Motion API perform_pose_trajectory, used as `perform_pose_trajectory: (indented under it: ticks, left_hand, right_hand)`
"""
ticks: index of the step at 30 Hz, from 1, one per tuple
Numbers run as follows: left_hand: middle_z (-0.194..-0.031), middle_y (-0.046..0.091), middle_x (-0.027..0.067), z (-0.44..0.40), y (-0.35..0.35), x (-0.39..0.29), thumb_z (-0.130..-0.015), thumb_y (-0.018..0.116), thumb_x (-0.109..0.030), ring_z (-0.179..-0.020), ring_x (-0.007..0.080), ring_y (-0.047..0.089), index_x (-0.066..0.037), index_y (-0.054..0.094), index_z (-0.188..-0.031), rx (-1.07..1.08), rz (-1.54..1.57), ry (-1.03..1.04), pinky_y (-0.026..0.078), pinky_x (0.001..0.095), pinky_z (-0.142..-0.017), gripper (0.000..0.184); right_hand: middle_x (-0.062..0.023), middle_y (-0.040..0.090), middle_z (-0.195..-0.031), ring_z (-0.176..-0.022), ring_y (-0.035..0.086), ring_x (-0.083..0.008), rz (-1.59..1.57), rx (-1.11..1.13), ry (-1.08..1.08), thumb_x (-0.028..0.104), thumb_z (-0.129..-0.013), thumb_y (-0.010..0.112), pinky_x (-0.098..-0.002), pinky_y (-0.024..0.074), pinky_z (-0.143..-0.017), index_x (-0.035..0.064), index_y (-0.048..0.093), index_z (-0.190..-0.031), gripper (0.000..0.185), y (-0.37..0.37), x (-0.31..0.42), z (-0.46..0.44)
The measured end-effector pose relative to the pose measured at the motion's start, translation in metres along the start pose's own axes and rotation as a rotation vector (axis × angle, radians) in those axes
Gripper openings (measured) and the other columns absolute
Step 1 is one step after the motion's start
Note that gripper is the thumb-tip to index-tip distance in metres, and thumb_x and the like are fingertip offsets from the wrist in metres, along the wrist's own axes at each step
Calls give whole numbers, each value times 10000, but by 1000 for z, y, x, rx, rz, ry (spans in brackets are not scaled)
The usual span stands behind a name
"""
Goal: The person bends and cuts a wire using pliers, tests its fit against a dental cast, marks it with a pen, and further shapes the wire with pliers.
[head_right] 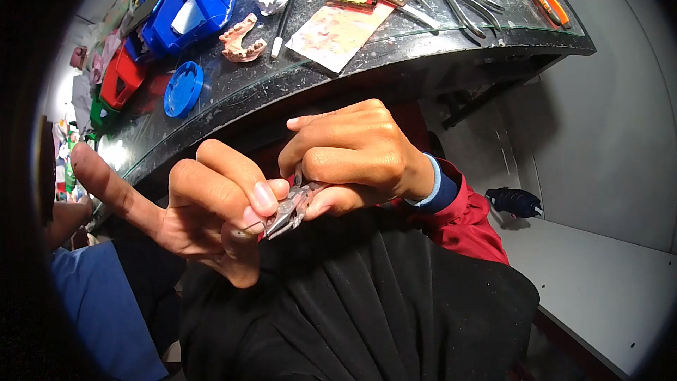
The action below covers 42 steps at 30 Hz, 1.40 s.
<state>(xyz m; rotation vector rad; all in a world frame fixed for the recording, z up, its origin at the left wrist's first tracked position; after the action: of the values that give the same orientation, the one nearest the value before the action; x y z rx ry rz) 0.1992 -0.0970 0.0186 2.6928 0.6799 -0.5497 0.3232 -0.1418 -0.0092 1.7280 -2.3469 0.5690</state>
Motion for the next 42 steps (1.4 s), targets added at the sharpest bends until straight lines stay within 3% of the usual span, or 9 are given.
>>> perform_pose_trajectory:
  ticks: [4, 12, 15, 19, 25, 36, 40, 42]
  left_hand:
    - [-787, 549, 106, -1, 0, 0, -827, 689, -30, -688, 191, 569, -123, -88, -1328, -1, 1, -5, 556, 281, -674, 929]
    - [-794, 551, 111, -1, 3, 3, -830, 684, -25, -691, 192, 573, -109, -41, -1298, -4, 24, -8, 557, 284, -677, 868]
    - [-796, 552, 113, -3, 5, 3, -830, 683, -23, -692, 192, 575, -104, -23, -1287, -6, 31, -9, 558, 286, -678, 844]
    - [-800, 553, 116, 0, 3, 1, -832, 680, -21, -693, 193, 577, -97, 0, -1271, -2, 27, -30, 559, 287, -679, 813]
    - [-805, 555, 120, 0, -1, -4, -833, 677, -17, -695, 193, 580, -87, 35, -1249, 5, 28, -78, 560, 290, -681, 767]
    - [-815, 559, 128, -1, -3, -10, -837, 670, -10, -699, 194, 586, -67, 100, -1207, 25, 42, -135, 562, 295, -685, 682]
    - [-818, 560, 130, -1, -2, -8, -838, 667, -7, -700, 195, 588, -60, 123, -1192, 30, 56, -144, 563, 297, -686, 651]
    - [-820, 561, 132, 0, -2, -7, -838, 666, -6, -701, 195, 589, -57, 135, -1184, 28, 65, -142, 564, 298, -687, 636]
  right_hand:
    - [-89, 607, -714, -600, 631, -253, -9, 7, -15, 402, -856, 624, -419, 578, -704, 34, 505, -656, 435, -1, -1, 0]
    - [-109, 571, -684, -543, 580, -233, -64, -18, -28, 403, -876, 603, -301, 457, -453, 32, 470, -634, 463, 1, -2, 5]
    - [-109, 569, -678, -532, 572, -225, -66, -59, -62, 413, -880, 597, -287, 421, -421, 36, 465, -631, 471, 4, -5, 6]
    - [-109, 578, -680, -534, 580, -223, -59, -41, -59, 432, -883, 587, -296, 455, -447, 33, 472, -633, 484, 2, -4, 6]
    - [-106, 624, -714, -574, 623, -226, 79, -137, -65, 454, -878, 580, -345, 560, -595, 22, 537, -653, 489, 4, -5, 3]
    - [-102, 587, -669, -521, 592, -223, 37, -172, -42, 425, -891, 579, -315, 530, -527, 16, 510, -626, 492, 10, -6, 3]
    - [-224, 610, -671, -583, 658, -293, -96, 38, 31, 374, -978, 457, -459, 579, -608, -23, 488, -689, 492, 3, -1, 0]
    - [-232, 609, -666, -577, 658, -304, -88, 49, 28, 374, -984, 443, -453, 580, -591, -28, 490, -685, 503, 2, -1, 0]
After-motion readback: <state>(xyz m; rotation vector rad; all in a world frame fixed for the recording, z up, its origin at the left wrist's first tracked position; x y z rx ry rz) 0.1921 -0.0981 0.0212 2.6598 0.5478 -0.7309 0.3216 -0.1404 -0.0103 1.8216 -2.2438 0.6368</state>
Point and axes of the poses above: each hand's wrist, its own z-axis away from the middle knuckle, its own y-axis out of the palm, x = y × z, the point moved 2 cm from there along -z, towards the middle knuckle
